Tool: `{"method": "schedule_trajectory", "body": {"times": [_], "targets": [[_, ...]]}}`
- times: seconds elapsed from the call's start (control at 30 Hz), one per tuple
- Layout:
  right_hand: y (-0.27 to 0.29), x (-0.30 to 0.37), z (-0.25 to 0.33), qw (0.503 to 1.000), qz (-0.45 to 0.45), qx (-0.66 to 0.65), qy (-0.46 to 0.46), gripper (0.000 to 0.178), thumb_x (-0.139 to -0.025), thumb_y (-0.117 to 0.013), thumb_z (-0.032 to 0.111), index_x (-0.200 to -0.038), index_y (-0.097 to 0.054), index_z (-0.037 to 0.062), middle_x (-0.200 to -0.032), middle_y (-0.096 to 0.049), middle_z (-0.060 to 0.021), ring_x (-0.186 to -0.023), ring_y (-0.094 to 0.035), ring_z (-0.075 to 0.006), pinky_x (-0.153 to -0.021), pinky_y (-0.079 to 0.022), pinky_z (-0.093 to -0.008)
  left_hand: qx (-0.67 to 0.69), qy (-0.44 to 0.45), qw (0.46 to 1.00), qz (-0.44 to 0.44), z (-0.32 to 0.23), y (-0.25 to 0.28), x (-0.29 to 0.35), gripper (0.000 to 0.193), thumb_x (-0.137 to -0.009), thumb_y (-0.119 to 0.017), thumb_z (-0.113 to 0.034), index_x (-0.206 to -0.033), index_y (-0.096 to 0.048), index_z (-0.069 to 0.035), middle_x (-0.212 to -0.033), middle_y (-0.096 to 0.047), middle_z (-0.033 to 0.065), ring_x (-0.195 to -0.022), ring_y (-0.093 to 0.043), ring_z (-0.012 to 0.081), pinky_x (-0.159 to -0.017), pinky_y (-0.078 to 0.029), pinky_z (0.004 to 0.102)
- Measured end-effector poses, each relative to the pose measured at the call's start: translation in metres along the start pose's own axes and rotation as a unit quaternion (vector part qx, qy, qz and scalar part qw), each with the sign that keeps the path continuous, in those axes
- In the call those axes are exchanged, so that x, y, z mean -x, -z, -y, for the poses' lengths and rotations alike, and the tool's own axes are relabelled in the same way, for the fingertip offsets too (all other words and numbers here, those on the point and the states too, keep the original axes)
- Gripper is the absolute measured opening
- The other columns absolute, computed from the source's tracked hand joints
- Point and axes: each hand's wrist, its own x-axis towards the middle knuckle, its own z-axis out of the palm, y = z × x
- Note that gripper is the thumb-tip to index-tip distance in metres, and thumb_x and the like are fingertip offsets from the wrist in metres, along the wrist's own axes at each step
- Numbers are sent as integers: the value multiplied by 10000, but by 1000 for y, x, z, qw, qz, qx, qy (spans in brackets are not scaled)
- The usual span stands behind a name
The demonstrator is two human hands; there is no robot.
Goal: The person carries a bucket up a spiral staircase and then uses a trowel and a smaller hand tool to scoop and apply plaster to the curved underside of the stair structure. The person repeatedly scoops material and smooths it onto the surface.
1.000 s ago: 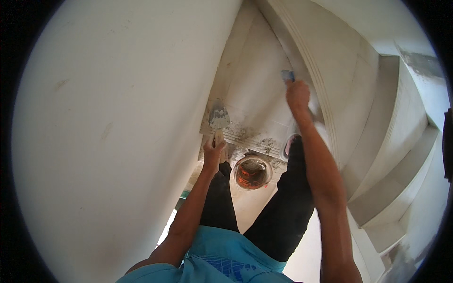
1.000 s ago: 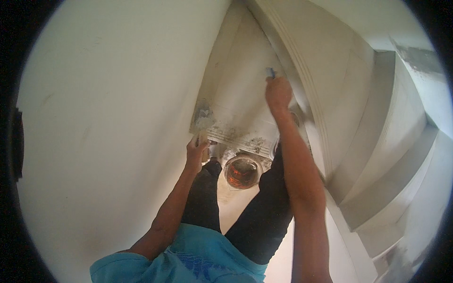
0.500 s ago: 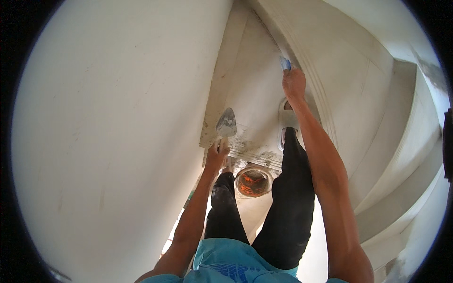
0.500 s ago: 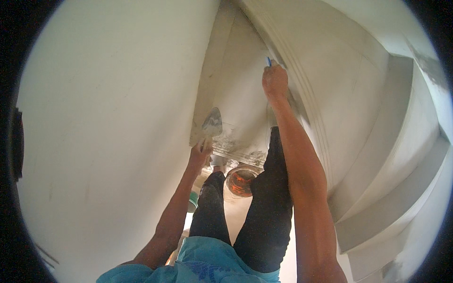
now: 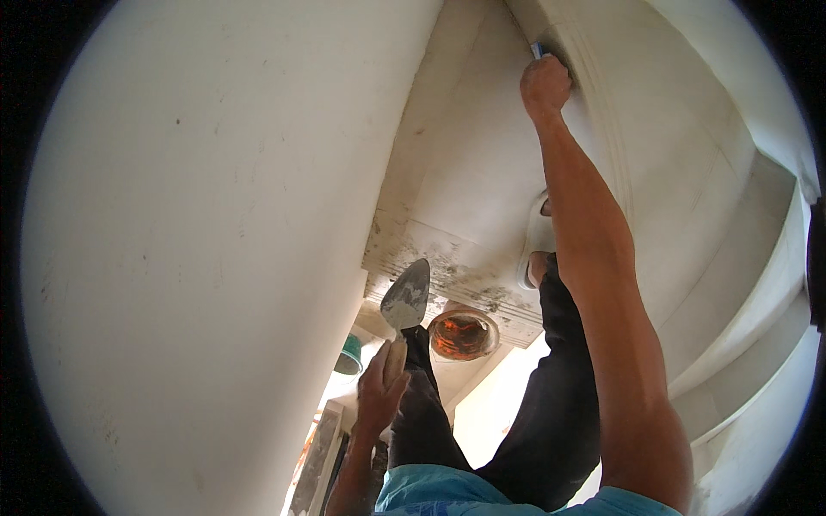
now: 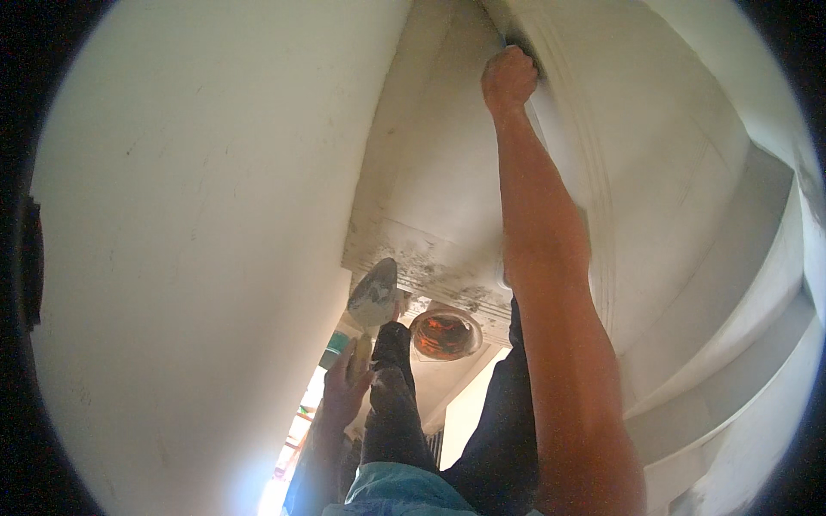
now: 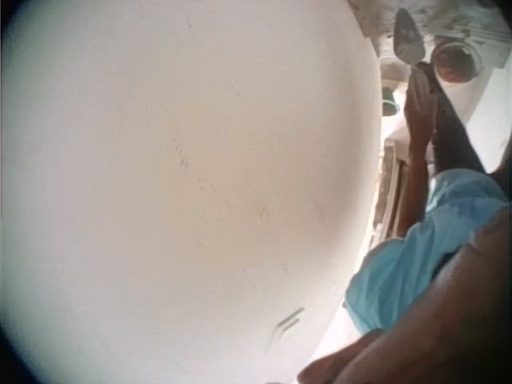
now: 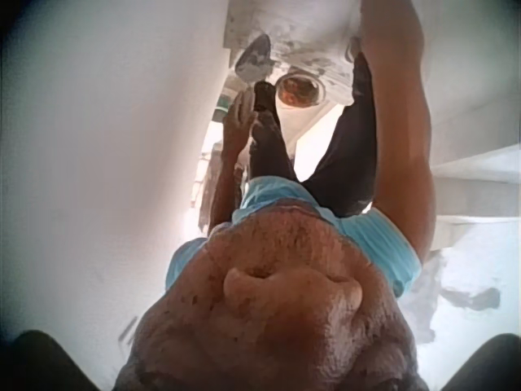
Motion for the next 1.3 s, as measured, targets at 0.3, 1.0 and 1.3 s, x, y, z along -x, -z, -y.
{"method": "schedule_trajectory", "body": {"times": [0.3, 1.0, 1.3], "targets": [[-30, -27, 34, 999, 30, 16, -2, 203, -894, -566, 156, -912, -733, 43, -907, -720, -226, -878, -716, -391, -760, -592, -452, -159, 135, 978, 33, -121, 133, 22, 691, -786, -710, -209, -1396, -468, 10, -1210, -616, 264, -1107, -609, 418, -935, -483, 479], [-23, -72, 73, 996, -26, 6, 81, 163, -882, -606, 107, -930, -734, 17, -942, -728, -199, -884, -721, -366, -739, -593, -470, -207, 82, 967, 123, -114, 192, 36, 623, -910, -641, -309, -1443, -438, -57, -1199, -610, 227, -1027, -577, 460, -872, -470, 512], [-35, -75, 92, 979, 50, 94, 173, 200, -899, -553, 153, -878, -711, 32, -878, -717, -212, -846, -719, -376, -739, -593, -449, -137, 64, 969, 195, -112, 201, 28, 628, -891, -673, -275, -1429, -442, -46, -1340, -553, 226, -1168, -551, 427, -965, -459, 463]]}}
